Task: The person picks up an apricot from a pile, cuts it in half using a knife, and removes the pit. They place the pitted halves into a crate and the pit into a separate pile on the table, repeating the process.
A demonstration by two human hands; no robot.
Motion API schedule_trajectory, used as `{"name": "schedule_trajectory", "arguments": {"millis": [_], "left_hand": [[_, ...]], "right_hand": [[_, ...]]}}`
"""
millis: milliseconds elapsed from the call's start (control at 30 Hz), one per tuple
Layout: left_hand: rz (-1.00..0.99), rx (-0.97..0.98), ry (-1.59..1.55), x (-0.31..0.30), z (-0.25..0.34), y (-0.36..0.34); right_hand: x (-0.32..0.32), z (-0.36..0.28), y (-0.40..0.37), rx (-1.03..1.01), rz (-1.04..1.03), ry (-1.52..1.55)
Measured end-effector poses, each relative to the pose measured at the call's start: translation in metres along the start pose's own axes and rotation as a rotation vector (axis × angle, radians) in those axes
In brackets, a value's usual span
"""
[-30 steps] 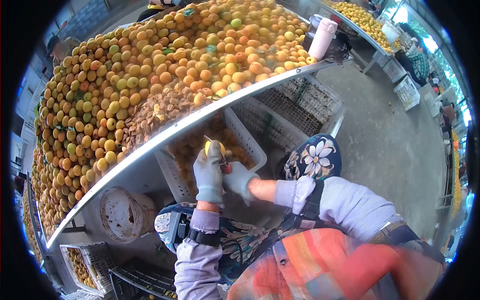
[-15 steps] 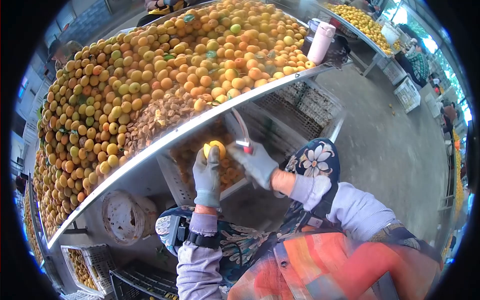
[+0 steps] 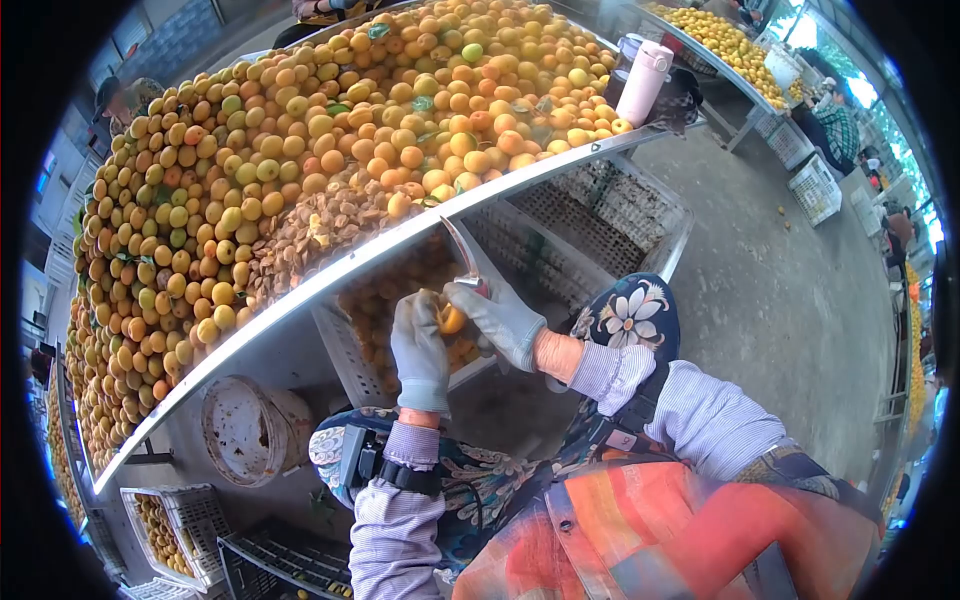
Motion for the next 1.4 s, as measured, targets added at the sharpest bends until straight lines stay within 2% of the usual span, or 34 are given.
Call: {"name": "schedule_trajectory", "arguments": {"millis": [67, 100, 167, 200, 333, 400, 533, 700, 767, 833, 967, 1033, 1100, 1133, 1167, 1233, 1267, 1333, 1400], "left_hand": [[0.078, -0.381, -0.273, -0.001, -0.01, 0.003], [0.078, -0.381, -0.273, -0.002, -0.007, 0.005], [0.13, -0.6, -0.524, -0.003, -0.003, 0.007], [0.134, -0.677, -0.615, -0.002, -0.005, 0.007], [0.165, -0.665, -0.531, -0.008, -0.017, 0.009], [0.206, -0.446, -0.212, -0.012, -0.018, 0.01], [0.176, -0.347, -0.134, -0.015, -0.017, 0.012], [-0.209, -0.478, -0.514, 0.001, 0.016, 0.005], [-0.168, -0.515, -0.592, 0.0, 0.015, 0.005], [-0.126, -0.471, -0.685, 0.001, 0.009, 0.005], [-0.168, -0.488, -0.726, -0.003, 0.021, 0.004], [-0.336, -0.614, -0.757, 0.0, 0.038, 0.001], [-0.396, -0.621, -0.771, 0.005, 0.041, -0.002], [-0.439, -0.621, -0.78, 0.007, 0.042, -0.004], [-0.448, -0.627, -0.781, 0.007, 0.044, -0.005], [-0.579, -0.475, -0.67, 0.005, 0.049, -0.004], [-0.58, -0.478, -0.668, 0.005, 0.05, -0.005], [-0.534, -0.664, -0.759, 0.005, 0.049, -0.007], [-0.526, -0.676, -0.742, 0.006, 0.047, -0.008]], "right_hand": [[0.001, 0.003, -0.003, -0.013, -0.004, 0.011], [0.001, 0.006, -0.005, -0.012, -0.004, 0.011], [-0.001, 0.008, -0.01, -0.114, -0.063, -0.122], [0.0, 0.004, -0.014, -0.048, -0.06, -0.03], [-0.007, 0.006, -0.009, 0.074, -0.028, 0.187], [-0.011, 0.008, -0.004, 0.083, -0.015, 0.206], [-0.011, 0.009, 0.004, 0.07, 0.017, 0.255], [-0.003, 0.009, 0.011, -0.047, 0.026, 0.222], [-0.004, 0.01, 0.011, -0.099, 0.034, 0.156], [-0.006, 0.007, 0.011, -0.216, 0.047, 0.054], [-0.031, -0.042, 0.002, -0.143, 0.178, 0.395], [-0.038, -0.066, -0.003, -0.217, 0.129, 0.43], [-0.037, -0.078, -0.008, -0.341, 0.093, 0.417], [-0.034, -0.079, -0.012, -0.485, 0.056, 0.383], [-0.031, -0.083, -0.015, -0.491, 0.064, 0.344], [-0.027, -0.08, -0.012, -0.358, 0.014, 0.453], [-0.025, -0.079, -0.012, -0.357, 0.015, 0.456], [-0.02, -0.075, -0.012, -0.324, 0.02, 0.439], [-0.019, -0.071, -0.01, -0.324, 0.003, 0.48]]}}
Point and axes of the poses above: each hand's wrist, its own y-axis towards the middle knuckle, its own x-axis out of the palm, z = x × y, the point moved 2 cm from there along y, towards the middle knuckle, and after that the axes turned 7 degrees about z, right-handed, at the moved point
